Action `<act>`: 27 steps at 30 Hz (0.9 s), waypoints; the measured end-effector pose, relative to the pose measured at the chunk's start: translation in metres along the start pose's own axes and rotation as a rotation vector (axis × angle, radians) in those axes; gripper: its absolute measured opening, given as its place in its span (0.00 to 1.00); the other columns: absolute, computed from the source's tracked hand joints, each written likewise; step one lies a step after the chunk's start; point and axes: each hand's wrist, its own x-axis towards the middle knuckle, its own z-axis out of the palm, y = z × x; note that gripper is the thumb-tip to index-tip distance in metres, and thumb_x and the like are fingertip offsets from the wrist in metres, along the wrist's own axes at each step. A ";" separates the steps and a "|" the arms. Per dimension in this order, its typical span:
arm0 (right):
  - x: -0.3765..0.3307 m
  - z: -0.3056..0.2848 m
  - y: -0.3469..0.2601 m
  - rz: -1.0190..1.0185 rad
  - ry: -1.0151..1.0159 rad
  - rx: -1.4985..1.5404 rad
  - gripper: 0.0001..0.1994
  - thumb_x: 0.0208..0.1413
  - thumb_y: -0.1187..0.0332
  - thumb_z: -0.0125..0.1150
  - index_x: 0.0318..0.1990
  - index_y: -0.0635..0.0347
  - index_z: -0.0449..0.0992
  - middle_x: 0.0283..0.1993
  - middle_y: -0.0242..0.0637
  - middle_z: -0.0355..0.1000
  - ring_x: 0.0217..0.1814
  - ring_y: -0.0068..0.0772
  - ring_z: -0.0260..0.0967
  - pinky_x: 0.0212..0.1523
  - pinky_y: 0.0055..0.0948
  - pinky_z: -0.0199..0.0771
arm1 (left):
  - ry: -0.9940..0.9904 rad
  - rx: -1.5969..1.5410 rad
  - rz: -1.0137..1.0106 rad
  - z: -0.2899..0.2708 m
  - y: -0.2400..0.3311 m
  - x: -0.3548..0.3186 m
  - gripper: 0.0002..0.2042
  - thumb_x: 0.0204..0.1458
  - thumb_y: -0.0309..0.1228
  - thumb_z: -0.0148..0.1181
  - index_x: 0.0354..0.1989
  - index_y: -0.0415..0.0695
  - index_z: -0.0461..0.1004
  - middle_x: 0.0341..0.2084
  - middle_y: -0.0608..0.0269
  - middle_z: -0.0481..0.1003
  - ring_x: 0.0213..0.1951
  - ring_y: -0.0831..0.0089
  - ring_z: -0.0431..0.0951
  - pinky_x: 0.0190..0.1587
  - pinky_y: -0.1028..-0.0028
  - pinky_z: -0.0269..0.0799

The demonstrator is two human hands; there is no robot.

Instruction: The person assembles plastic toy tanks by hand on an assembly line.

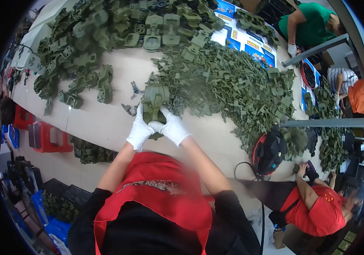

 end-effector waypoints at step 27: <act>0.008 -0.040 0.044 0.003 0.149 -0.522 0.26 0.51 0.53 0.59 0.53 0.63 0.73 0.50 0.55 0.73 0.53 0.56 0.69 0.54 0.43 0.69 | -0.504 -0.624 -0.062 -0.029 0.038 -0.034 0.59 0.27 0.59 0.74 0.66 0.40 0.50 0.56 0.47 0.64 0.53 0.51 0.72 0.51 0.54 0.74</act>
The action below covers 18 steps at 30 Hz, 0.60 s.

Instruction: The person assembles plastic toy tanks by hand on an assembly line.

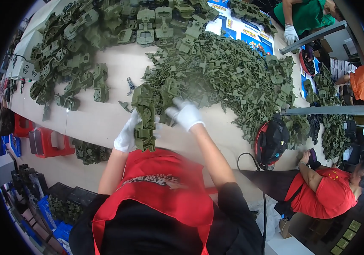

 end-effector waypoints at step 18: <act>-0.052 -0.048 -0.086 0.027 0.253 0.724 0.11 0.49 0.76 0.66 0.40 0.64 0.74 0.33 0.33 0.75 0.33 0.19 0.70 0.35 0.19 0.71 | 0.493 0.197 0.220 0.059 -0.013 0.023 0.32 0.40 0.14 0.61 0.58 0.46 0.62 0.45 0.62 0.73 0.43 0.72 0.75 0.46 0.71 0.73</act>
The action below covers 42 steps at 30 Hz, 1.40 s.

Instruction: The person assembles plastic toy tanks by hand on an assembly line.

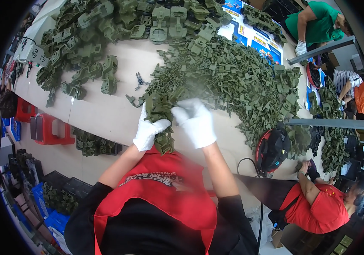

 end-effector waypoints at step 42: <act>0.009 -0.018 0.117 -0.066 -0.255 -0.769 0.11 0.48 0.68 0.61 0.41 0.50 0.80 0.40 0.41 0.78 0.41 0.47 0.75 0.46 0.40 0.74 | 0.038 -0.424 -0.397 -0.049 -0.001 0.003 0.19 0.48 0.31 0.58 0.49 0.38 0.71 0.35 0.56 0.77 0.35 0.63 0.79 0.41 0.68 0.77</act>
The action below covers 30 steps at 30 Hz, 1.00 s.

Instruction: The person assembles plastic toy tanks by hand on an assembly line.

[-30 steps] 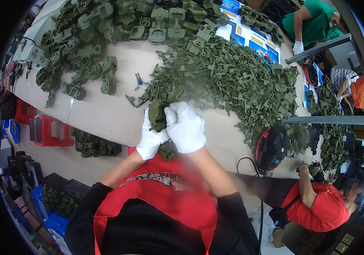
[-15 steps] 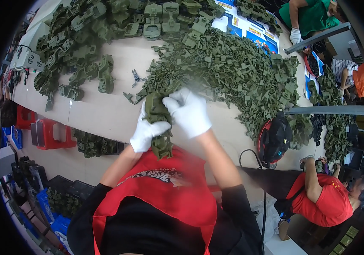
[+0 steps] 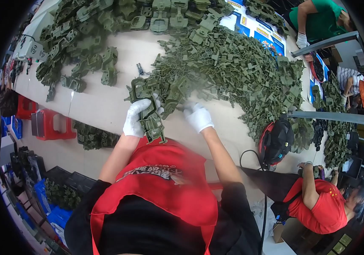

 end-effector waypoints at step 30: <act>-0.088 -0.017 -0.102 -0.293 0.227 -0.056 0.06 0.54 0.67 0.60 0.35 0.57 0.72 0.30 0.43 0.73 0.28 0.48 0.74 0.28 0.43 0.75 | -0.032 0.288 0.309 0.005 -0.029 -0.047 0.25 0.40 0.18 0.59 0.52 0.38 0.67 0.42 0.56 0.74 0.44 0.61 0.78 0.48 0.63 0.74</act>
